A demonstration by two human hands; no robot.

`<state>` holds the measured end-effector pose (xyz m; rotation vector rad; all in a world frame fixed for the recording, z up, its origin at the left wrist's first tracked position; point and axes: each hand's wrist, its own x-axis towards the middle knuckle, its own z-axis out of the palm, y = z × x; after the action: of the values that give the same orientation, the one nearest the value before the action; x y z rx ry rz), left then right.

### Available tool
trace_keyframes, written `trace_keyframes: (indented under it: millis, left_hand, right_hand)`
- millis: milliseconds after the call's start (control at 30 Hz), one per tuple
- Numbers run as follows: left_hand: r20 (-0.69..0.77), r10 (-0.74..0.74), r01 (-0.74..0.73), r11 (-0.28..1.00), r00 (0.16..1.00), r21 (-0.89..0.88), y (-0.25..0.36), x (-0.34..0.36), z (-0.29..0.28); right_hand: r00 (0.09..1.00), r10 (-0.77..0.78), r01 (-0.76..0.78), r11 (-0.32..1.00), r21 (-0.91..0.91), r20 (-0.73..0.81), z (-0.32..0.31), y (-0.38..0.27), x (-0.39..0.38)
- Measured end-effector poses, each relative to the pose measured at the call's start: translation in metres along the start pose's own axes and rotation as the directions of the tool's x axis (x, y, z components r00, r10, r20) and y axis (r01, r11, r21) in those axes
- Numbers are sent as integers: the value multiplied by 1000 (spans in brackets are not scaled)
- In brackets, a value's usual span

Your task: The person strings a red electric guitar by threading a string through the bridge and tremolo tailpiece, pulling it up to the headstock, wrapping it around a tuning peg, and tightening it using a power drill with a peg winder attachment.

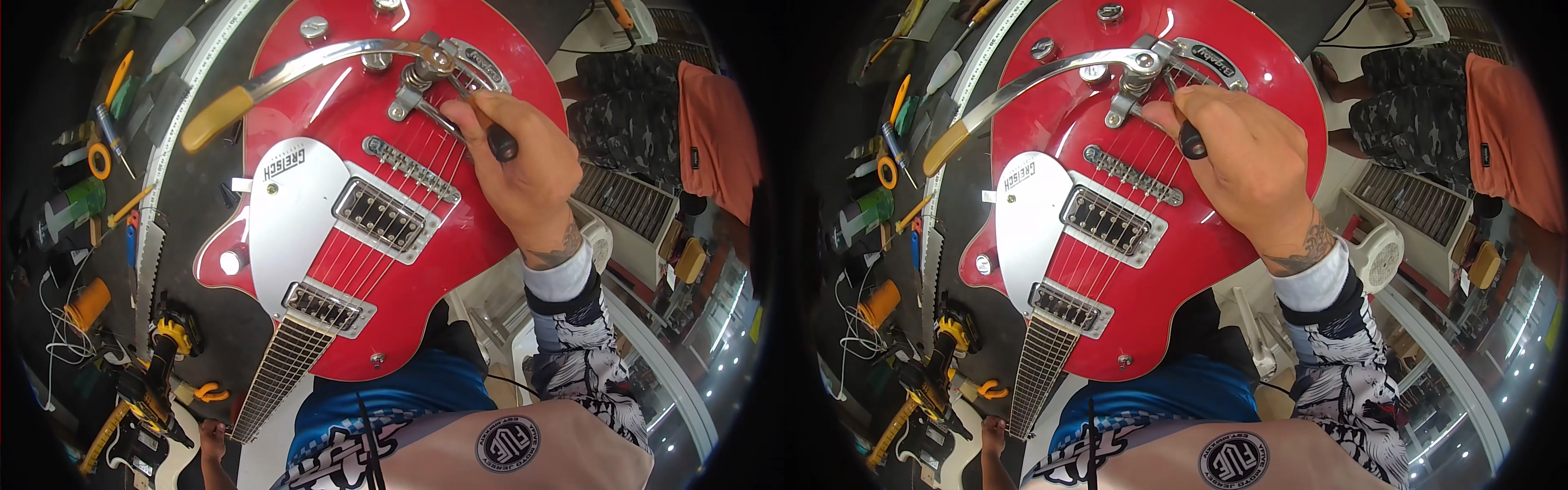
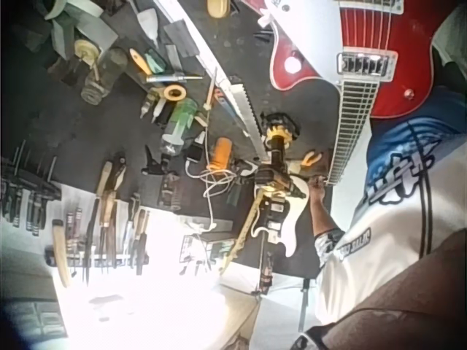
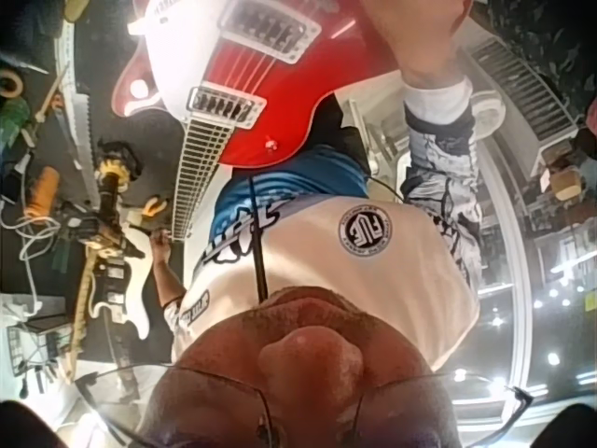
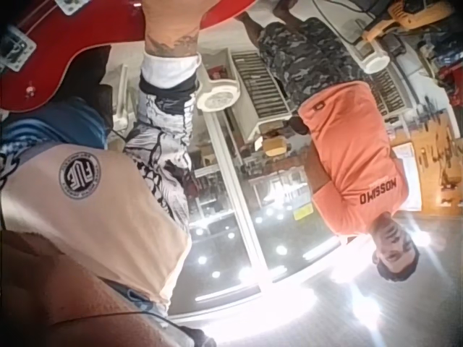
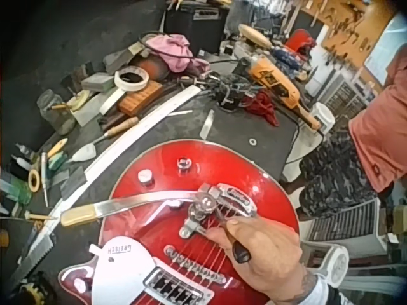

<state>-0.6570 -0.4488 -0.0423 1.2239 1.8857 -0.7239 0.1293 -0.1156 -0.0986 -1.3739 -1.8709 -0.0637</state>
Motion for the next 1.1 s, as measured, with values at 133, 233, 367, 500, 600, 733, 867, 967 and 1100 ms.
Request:
trace_keyframes:
  millis: [133, 233, 367, 500, 600, 733, 867, 967, 1100]
  left_hand:
    - [-49, 124, -109, 965, 991, 239, -5, 15, 7]
    - [65, -26, 15, 985, 998, 172, -13, 22, 4]
    - [127, -174, 208, 915, 976, -345, -20, 9, 4]
    - [101, -26, 47, 976, 995, -212, -25, 0, 3]
    - [-10, 65, -64, 992, 998, 108, -28, 0, 8]
    - [37, -93, 98, 979, 995, -181, -3, 21, 6]
    - [9, -6, 4, 972, 1000, 234, 8, 31, 8]
    - [185, -45, -27, 929, 982, 368, -41, 31, 10]
    - [-58, -338, 338, 941, 939, -3, -37, 36, 27]
  right_hand:
    - [1000, -5, 5, 1000, -9, -10, 1, 1, 1]
    - [999, 42, -41, 999, -33, 29, -1, -1, 2]
    - [999, 31, -29, 999, -40, 27, -2, 0, 0]
    - [999, 39, -38, 999, -34, 29, -2, 0, 0]
    - [999, 33, -33, 999, -14, 12, 0, 1, 2]
    - [1000, 15, -15, 1000, -8, -1, 1, -1, 1]
    - [999, 30, -29, 999, -32, 28, -3, -2, 2]
    - [999, 36, -35, 999, -17, 15, 1, 0, 4]
    - [999, 42, -41, 999, -9, 31, 0, -1, 4]
